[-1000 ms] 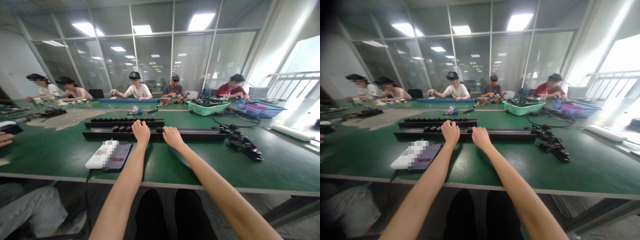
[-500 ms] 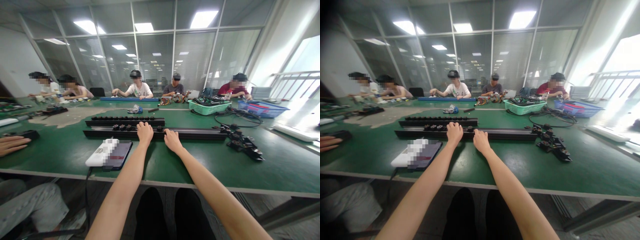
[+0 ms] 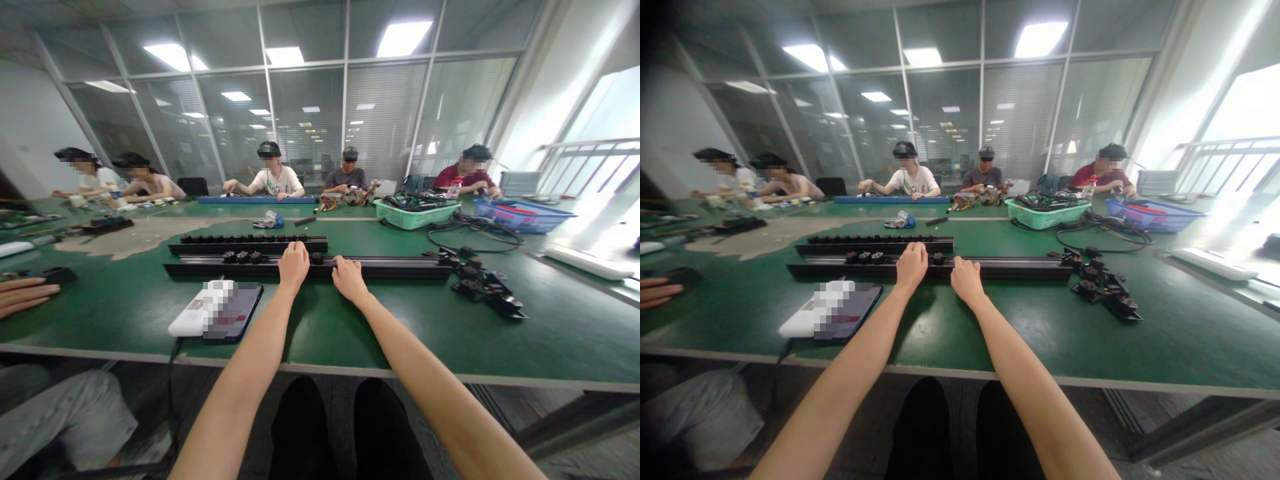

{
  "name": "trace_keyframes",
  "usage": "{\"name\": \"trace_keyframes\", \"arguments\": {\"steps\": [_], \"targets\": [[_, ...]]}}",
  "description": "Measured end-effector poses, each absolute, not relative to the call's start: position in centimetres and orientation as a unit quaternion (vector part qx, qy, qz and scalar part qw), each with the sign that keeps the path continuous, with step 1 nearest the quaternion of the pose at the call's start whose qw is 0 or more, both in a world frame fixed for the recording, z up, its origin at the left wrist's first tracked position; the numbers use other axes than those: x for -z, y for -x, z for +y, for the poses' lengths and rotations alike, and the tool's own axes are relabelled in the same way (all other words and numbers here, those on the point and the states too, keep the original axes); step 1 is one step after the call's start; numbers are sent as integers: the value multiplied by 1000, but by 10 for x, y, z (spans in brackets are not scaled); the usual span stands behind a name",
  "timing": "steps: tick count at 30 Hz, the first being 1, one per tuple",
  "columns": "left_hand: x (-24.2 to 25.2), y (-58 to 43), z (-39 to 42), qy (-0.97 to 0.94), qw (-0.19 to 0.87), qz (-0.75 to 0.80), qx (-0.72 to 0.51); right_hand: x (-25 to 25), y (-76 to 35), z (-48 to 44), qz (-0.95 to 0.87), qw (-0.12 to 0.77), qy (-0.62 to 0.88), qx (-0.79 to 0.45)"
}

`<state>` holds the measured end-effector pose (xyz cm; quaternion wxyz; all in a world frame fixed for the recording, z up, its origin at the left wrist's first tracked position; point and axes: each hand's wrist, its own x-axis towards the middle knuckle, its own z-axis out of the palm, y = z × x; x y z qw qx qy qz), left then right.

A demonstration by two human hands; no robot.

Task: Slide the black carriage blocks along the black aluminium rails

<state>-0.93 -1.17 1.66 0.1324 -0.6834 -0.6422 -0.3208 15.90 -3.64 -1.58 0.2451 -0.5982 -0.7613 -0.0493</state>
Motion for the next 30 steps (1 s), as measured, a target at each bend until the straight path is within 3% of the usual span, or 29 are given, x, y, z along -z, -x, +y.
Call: {"name": "trace_keyframes", "arguments": {"steps": [10, 30], "targets": [[-12, 3, -10, 697, 115, -615, 351, 19, -177, -25, -751, 270, 590, 121], [3, -10, -8, 802, 62, -476, 356, 22, -173, -26, -683, 273, 671, 98]]}}
